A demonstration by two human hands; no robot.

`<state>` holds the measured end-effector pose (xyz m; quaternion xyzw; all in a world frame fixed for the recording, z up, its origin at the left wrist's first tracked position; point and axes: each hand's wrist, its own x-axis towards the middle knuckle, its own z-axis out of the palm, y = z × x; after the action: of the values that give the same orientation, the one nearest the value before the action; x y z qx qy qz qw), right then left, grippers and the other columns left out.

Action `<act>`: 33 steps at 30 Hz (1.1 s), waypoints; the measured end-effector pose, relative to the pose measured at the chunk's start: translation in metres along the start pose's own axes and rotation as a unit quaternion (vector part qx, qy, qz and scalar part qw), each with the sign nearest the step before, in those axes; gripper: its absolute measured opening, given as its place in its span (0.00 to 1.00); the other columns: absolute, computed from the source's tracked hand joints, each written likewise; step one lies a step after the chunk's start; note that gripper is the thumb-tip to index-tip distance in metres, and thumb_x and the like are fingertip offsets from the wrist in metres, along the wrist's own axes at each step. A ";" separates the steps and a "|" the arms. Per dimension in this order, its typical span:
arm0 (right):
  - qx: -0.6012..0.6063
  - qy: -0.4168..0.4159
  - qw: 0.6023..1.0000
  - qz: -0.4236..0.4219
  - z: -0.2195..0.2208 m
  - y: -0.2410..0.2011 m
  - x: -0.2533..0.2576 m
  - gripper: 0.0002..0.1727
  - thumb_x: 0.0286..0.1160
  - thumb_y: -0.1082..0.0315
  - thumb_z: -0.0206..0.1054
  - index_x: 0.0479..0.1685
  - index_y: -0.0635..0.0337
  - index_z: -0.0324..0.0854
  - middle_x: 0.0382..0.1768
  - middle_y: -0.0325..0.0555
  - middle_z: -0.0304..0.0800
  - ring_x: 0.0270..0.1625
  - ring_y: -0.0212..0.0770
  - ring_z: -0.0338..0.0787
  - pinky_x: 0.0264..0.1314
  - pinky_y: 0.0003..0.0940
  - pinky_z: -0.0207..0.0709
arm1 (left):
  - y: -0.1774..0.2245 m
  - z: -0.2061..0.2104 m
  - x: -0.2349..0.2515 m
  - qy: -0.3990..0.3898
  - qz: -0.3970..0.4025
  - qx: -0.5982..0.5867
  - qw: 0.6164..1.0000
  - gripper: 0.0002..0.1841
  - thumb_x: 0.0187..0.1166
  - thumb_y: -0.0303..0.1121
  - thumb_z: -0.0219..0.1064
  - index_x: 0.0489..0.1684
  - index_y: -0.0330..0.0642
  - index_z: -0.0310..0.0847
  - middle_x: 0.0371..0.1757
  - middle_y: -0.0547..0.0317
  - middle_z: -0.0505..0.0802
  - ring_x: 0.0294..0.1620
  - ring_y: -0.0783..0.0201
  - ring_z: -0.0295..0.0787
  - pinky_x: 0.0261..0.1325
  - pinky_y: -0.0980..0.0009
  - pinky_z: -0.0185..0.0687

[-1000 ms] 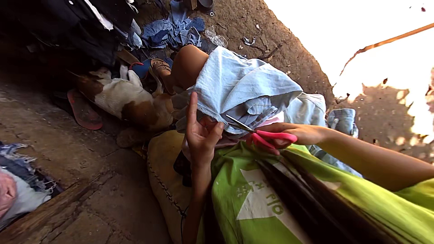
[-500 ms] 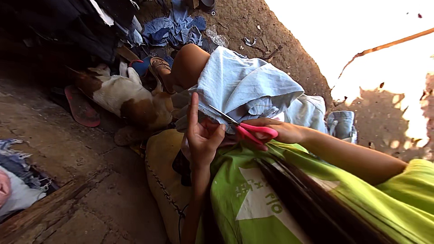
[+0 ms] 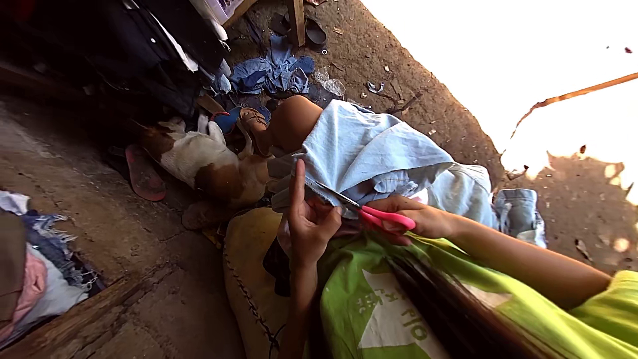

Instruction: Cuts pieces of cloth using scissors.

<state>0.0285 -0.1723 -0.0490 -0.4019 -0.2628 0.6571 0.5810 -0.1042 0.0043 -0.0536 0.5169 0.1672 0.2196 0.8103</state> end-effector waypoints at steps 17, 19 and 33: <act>-0.037 0.039 0.999 -0.004 0.008 0.002 0.004 0.16 0.85 0.48 0.57 0.46 0.50 0.81 0.21 0.19 0.76 0.20 0.13 0.74 0.21 0.10 0.65 | -0.001 -0.002 -0.003 0.008 0.003 -0.012 1.000 0.54 0.62 0.17 0.70 0.95 0.38 0.40 0.69 0.61 0.86 0.35 0.81 0.85 0.38 0.84 0.84; -0.051 0.046 0.998 -0.002 0.010 0.001 0.003 0.15 0.86 0.51 0.56 0.47 0.50 0.80 0.22 0.19 0.77 0.21 0.13 0.74 0.22 0.10 0.67 | 0.000 0.002 -0.002 0.041 -0.004 -0.012 0.999 0.49 0.67 0.22 0.71 0.93 0.38 0.46 0.54 0.64 0.93 0.30 0.80 0.86 0.30 0.84 0.83; -0.054 0.040 0.998 0.003 0.010 -0.002 0.010 0.21 0.85 0.42 0.55 0.46 0.50 0.80 0.22 0.18 0.76 0.21 0.12 0.74 0.22 0.09 0.65 | 0.006 0.009 0.004 0.069 -0.022 0.024 0.997 0.51 0.58 0.11 0.63 0.93 0.42 0.49 0.39 0.67 0.94 0.22 0.81 0.85 0.27 0.86 0.82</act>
<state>0.0219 -0.1611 -0.0441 -0.4596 -0.2736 0.6270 0.5664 -0.0971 0.0016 -0.0441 0.5163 0.2397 0.2324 0.7886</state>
